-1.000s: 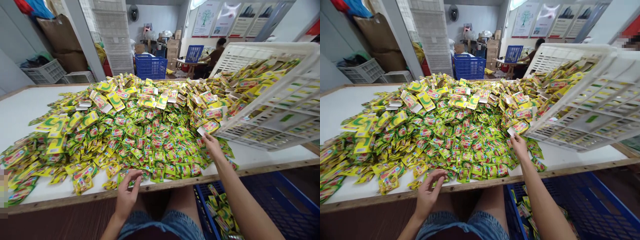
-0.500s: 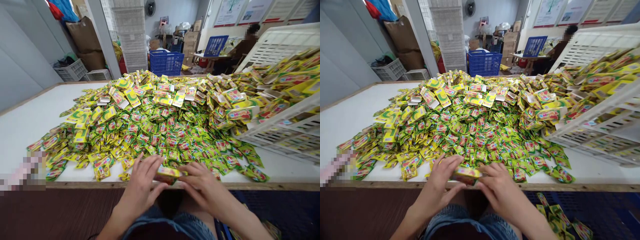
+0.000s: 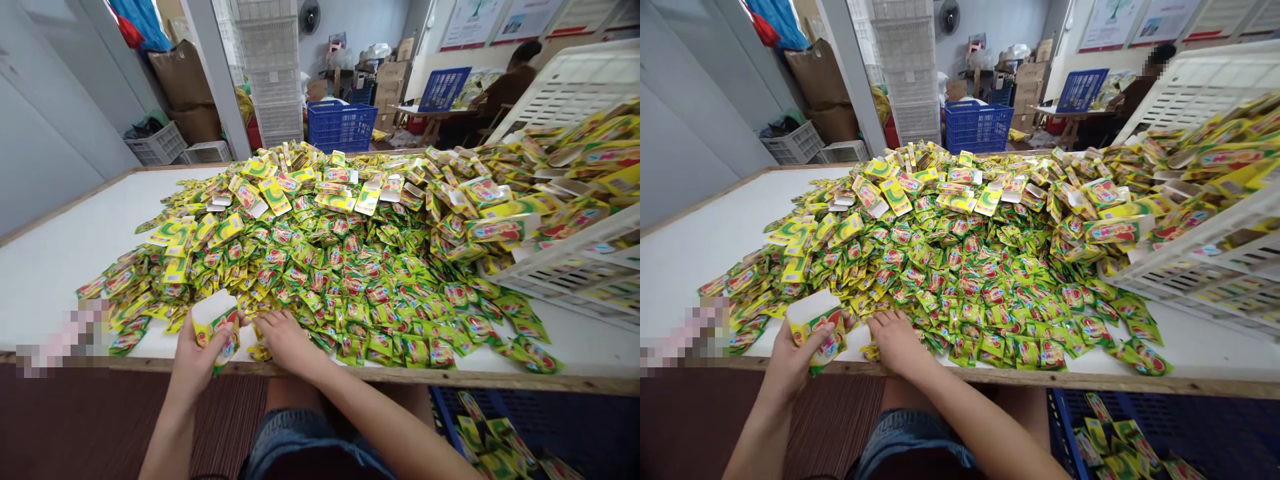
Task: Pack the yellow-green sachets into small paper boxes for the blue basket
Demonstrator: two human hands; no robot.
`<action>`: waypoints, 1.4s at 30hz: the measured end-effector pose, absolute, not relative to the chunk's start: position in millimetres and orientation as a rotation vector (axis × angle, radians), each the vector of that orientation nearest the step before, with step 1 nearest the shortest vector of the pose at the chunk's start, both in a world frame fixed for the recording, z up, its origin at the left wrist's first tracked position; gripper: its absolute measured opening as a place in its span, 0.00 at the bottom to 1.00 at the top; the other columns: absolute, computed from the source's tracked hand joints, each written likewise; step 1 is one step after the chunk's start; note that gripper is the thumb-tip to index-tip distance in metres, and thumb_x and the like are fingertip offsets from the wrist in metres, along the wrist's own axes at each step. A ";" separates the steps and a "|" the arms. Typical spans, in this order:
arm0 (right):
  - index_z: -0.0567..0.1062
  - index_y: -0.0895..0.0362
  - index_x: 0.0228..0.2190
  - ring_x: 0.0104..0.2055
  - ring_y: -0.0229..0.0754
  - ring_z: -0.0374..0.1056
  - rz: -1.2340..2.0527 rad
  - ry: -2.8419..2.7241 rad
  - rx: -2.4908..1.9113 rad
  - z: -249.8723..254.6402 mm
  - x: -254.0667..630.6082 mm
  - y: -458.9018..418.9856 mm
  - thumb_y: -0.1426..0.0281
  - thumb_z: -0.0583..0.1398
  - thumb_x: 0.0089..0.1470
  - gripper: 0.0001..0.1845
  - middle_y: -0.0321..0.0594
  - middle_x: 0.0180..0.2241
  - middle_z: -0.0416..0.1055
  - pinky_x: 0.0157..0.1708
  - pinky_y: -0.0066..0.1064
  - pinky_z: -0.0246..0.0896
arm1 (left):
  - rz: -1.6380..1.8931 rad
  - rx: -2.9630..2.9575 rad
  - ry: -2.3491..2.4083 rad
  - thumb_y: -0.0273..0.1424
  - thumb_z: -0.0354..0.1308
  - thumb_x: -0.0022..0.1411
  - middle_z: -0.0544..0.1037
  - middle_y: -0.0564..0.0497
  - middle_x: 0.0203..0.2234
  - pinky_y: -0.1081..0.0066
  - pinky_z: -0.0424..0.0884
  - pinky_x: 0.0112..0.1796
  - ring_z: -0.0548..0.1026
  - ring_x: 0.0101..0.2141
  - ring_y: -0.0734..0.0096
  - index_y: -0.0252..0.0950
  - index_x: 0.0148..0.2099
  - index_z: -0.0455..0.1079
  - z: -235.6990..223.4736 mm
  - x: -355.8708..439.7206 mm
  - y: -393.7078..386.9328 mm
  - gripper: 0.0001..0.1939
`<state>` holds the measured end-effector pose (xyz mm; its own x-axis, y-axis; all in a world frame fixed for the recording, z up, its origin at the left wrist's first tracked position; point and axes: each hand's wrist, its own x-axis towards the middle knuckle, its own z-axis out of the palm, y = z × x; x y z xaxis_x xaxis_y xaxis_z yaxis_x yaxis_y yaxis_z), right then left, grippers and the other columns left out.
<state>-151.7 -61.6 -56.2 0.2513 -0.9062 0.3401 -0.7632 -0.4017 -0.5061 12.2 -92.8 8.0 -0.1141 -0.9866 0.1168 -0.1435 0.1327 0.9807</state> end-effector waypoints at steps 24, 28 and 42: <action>0.73 0.60 0.26 0.26 0.41 0.63 -1.628 1.932 -0.736 -79.1 -298.4 27.5 0.49 0.60 0.45 0.24 0.39 0.22 0.69 0.26 0.30 0.58 | -1.588 0.922 -1.681 0.40 0.62 0.54 0.79 0.43 0.35 0.62 0.74 0.40 0.77 0.36 0.59 0.32 0.43 0.71 -35.8 -82.7 -53.5 0.19; 0.70 0.57 0.23 0.32 0.45 0.62 -1.618 2.163 -0.757 -81.7 -275.9 15.6 0.52 0.59 0.46 0.20 0.41 0.26 0.67 0.33 0.34 0.58 | -1.634 0.916 -1.720 0.39 0.61 0.54 0.78 0.41 0.39 0.59 0.71 0.45 0.76 0.40 0.57 0.32 0.43 0.71 -46.0 -99.6 -40.0 0.18; 0.62 0.55 0.19 0.24 0.39 0.55 -1.495 2.356 -0.809 -82.6 -271.0 19.6 0.52 0.59 0.49 0.21 0.35 0.20 0.62 0.25 0.28 0.47 | -1.622 1.013 -1.664 0.40 0.64 0.50 0.78 0.41 0.42 0.59 0.69 0.48 0.75 0.45 0.56 0.32 0.46 0.70 -63.1 -103.3 -42.1 0.24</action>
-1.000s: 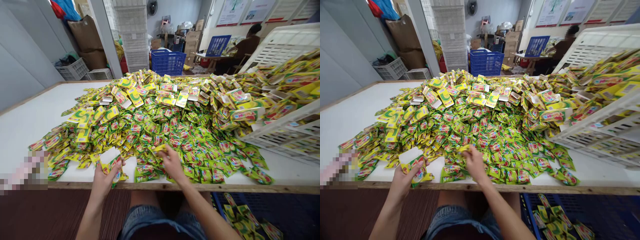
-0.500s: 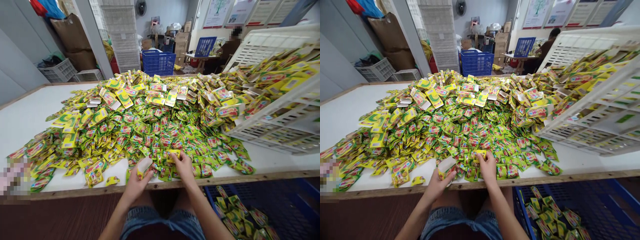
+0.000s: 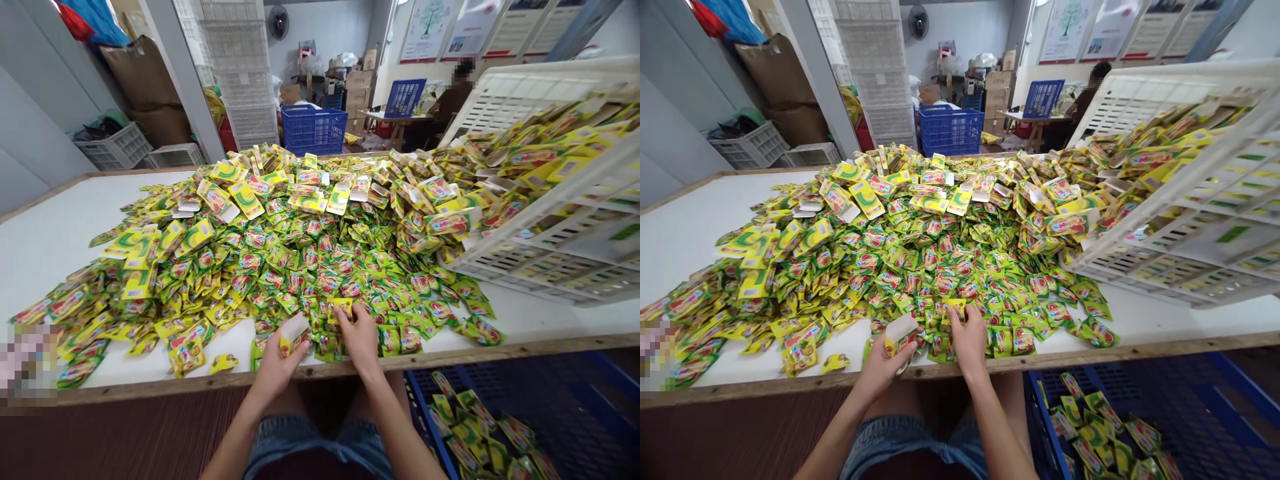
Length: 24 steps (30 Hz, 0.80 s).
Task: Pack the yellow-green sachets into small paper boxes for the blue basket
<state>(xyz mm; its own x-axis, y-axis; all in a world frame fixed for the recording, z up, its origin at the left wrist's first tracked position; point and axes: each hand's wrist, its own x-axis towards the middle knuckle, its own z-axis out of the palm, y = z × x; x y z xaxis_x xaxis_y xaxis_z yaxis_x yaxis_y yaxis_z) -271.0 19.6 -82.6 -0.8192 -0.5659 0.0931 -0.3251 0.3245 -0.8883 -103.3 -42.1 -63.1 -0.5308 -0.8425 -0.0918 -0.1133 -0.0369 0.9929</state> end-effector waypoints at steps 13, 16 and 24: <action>0.72 0.60 0.33 0.32 0.41 0.67 -1.818 1.740 -0.643 -75.3 -267.7 17.8 0.55 0.62 0.47 0.20 0.40 0.31 0.73 0.32 0.29 0.62 | -1.707 1.002 -1.635 0.41 0.64 0.50 0.78 0.40 0.42 0.58 0.69 0.47 0.76 0.44 0.54 0.31 0.45 0.72 -64.2 -113.2 -50.2 0.24; 0.72 0.59 0.36 0.38 0.43 0.68 -1.853 1.524 -0.652 -64.5 -264.9 26.1 0.59 0.64 0.47 0.18 0.42 0.36 0.73 0.40 0.32 0.64 | -1.780 0.949 -1.595 0.42 0.65 0.49 0.78 0.41 0.43 0.58 0.70 0.47 0.75 0.44 0.54 0.32 0.46 0.72 -57.3 -116.9 -46.1 0.25; 0.63 0.55 0.51 0.50 0.46 0.66 -1.964 1.449 -0.527 -62.7 -257.7 28.9 0.60 0.62 0.49 0.29 0.44 0.47 0.70 0.50 0.37 0.61 | -1.782 1.013 -1.600 0.45 0.66 0.46 0.77 0.38 0.43 0.56 0.67 0.50 0.74 0.46 0.51 0.30 0.47 0.71 -53.0 -133.1 -29.0 0.30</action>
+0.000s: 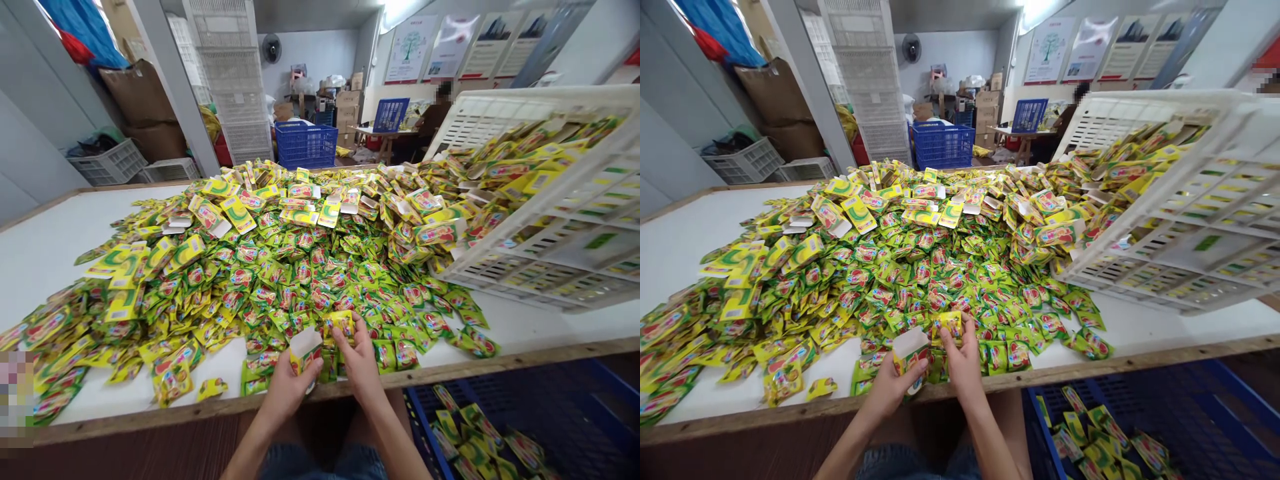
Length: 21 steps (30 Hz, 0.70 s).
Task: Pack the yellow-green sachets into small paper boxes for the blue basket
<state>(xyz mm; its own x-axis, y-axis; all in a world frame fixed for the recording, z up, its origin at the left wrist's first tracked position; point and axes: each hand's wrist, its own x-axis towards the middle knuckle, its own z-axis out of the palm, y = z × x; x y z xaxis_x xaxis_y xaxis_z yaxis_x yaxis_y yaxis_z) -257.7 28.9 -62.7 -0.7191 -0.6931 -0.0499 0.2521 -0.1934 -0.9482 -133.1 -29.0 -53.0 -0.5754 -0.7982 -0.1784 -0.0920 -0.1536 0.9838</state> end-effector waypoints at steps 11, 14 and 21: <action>0.67 0.57 0.52 0.52 0.49 0.64 -1.625 1.792 -0.953 -89.4 -271.6 44.6 0.59 0.58 0.53 0.26 0.47 0.49 0.70 0.53 0.43 0.59 | -1.782 0.982 -1.715 0.46 0.64 0.48 0.77 0.39 0.44 0.57 0.67 0.48 0.73 0.44 0.51 0.30 0.47 0.71 -47.4 -123.6 -34.3 0.30; 0.68 0.58 0.52 0.53 0.51 0.65 -1.523 1.904 -1.065 -89.0 -269.8 48.7 0.59 0.57 0.53 0.26 0.49 0.49 0.69 0.53 0.44 0.59 | -1.801 0.995 -1.765 0.46 0.64 0.48 0.77 0.39 0.44 0.55 0.66 0.48 0.73 0.44 0.51 0.30 0.48 0.70 -49.1 -121.4 -33.4 0.30; 0.73 0.57 0.42 0.48 0.48 0.67 -1.441 1.823 -1.141 -68.6 -278.0 56.7 0.56 0.56 0.54 0.20 0.46 0.43 0.73 0.48 0.38 0.63 | -1.909 0.952 -1.810 0.45 0.64 0.48 0.75 0.39 0.45 0.57 0.64 0.49 0.72 0.45 0.52 0.31 0.47 0.69 -48.2 -121.4 -36.4 0.28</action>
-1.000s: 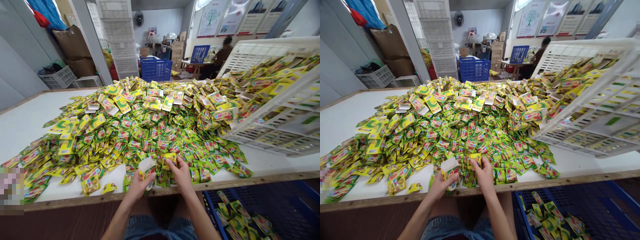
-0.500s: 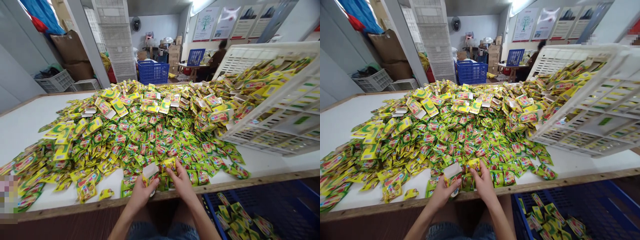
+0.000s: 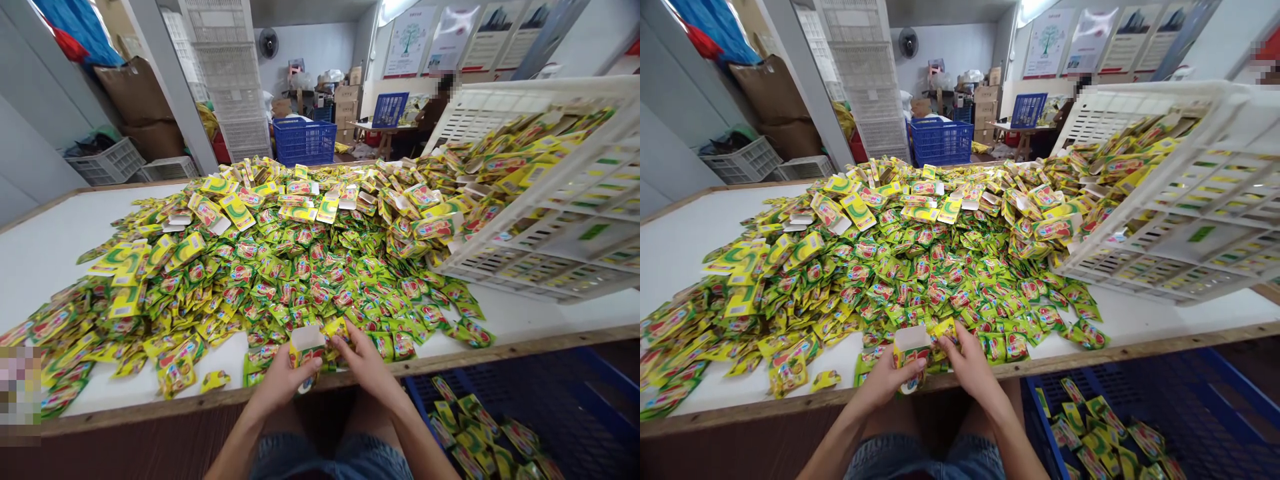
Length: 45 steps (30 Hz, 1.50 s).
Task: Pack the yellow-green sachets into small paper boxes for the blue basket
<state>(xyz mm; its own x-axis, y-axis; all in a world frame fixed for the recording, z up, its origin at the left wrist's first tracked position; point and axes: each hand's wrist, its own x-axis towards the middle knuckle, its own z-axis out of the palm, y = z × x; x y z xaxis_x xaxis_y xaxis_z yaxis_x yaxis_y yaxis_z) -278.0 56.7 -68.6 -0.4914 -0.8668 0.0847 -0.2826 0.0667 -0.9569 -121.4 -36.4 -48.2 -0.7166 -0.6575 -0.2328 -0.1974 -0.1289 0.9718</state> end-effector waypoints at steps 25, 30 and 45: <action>0.68 0.57 0.39 0.41 0.45 0.60 -1.160 1.963 -1.942 9.9 -269.9 58.4 0.76 0.53 0.57 0.08 0.44 0.38 0.66 0.42 0.38 0.58 | -1.979 0.664 -1.850 0.31 0.63 0.49 0.73 0.52 0.30 0.73 0.66 0.34 0.69 0.31 0.69 0.32 0.38 0.70 -46.1 -145.1 -32.5 0.14; 0.70 0.56 0.29 0.48 0.49 0.58 -1.135 1.988 -2.008 -7.2 -264.5 64.0 0.74 0.54 0.57 0.07 0.45 0.44 0.65 0.46 0.44 0.54 | -1.912 0.650 -1.888 0.34 0.64 0.48 0.77 0.48 0.34 0.67 0.70 0.38 0.73 0.37 0.60 0.34 0.39 0.73 -47.9 -144.2 -32.0 0.15; 0.65 0.54 0.45 0.43 0.42 0.68 -1.552 1.859 -1.607 -59.9 -249.6 63.7 0.72 0.53 0.59 0.11 0.43 0.41 0.70 0.43 0.33 0.64 | -1.284 0.692 -1.744 0.29 0.60 0.58 0.71 0.45 0.44 0.66 0.68 0.45 0.72 0.44 0.63 0.38 0.48 0.63 -84.9 -113.6 -21.9 0.15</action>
<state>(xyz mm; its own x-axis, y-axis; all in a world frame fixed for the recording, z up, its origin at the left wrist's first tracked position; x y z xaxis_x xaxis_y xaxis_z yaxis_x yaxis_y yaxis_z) -249.6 63.7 -59.9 -0.3694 -0.8221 0.4332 -0.5733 -0.1652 -0.8025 -113.6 -21.9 -84.9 -0.4942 -0.8152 0.3021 0.0465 0.3222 0.9455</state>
